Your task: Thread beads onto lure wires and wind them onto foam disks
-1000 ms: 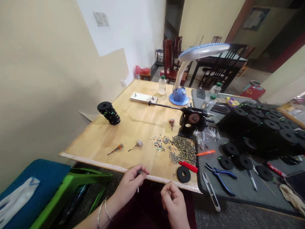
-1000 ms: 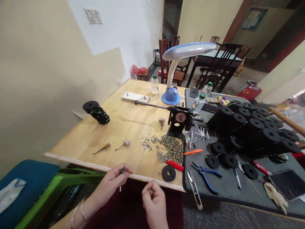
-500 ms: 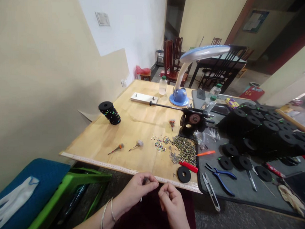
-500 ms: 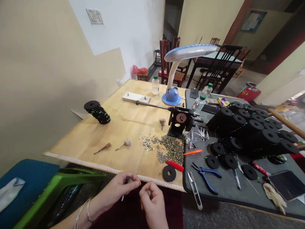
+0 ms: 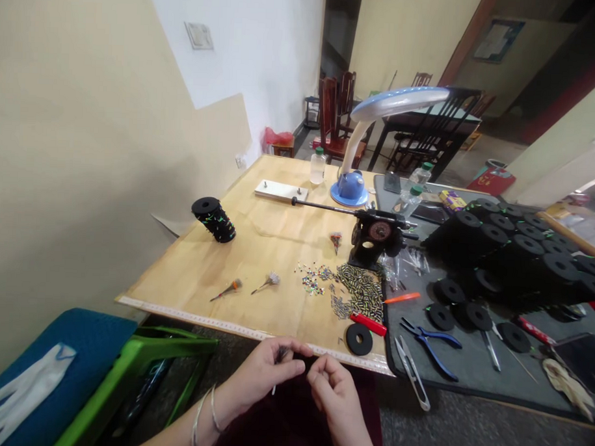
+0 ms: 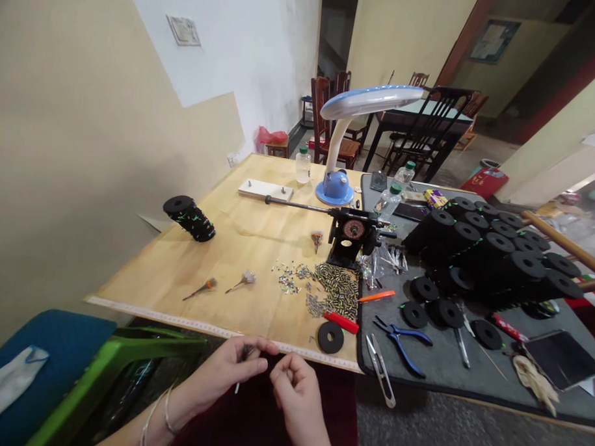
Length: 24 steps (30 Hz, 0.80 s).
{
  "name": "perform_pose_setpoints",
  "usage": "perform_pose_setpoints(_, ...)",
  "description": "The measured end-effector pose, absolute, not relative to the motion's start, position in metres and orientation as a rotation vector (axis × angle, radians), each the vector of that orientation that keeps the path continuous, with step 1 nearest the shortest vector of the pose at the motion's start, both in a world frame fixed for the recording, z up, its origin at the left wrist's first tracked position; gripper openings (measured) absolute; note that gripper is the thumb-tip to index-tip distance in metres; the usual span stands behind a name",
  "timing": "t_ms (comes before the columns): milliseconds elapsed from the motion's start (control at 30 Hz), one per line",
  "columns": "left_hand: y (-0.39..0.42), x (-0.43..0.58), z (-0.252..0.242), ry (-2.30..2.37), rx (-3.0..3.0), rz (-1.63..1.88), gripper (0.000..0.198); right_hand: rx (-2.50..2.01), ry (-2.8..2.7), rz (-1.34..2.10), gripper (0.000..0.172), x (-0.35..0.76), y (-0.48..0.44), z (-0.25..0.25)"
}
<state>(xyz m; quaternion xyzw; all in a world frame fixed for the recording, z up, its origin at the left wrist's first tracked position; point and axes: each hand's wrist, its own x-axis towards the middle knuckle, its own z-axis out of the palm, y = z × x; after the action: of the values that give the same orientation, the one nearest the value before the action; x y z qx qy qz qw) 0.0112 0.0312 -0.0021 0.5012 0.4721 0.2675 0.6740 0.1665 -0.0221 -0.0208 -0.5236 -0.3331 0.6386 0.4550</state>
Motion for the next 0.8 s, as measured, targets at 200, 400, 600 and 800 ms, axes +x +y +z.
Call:
perform_pose_setpoints(200,0.034,0.015,0.010,1.134,1.143,0.622,0.025,-1.304,-0.853,1.577,0.023,0.165,-0.023,-0.023)
perform_pose_setpoints(400,0.033,0.011,0.012,1.187,1.271,0.678,0.022,-1.341,-0.965,1.553,0.035,0.178,-0.016,-0.017)
perform_pose_setpoints(600,0.028,0.011,0.022,1.190,1.435,0.692,0.020,-1.259,-1.008,1.505,0.048,0.177,-0.005,0.003)
perform_pose_setpoints(800,0.027,0.010,0.022,1.244,1.691,0.638,0.023,-1.263,-1.084,1.583,0.038,0.160,-0.004,-0.005)
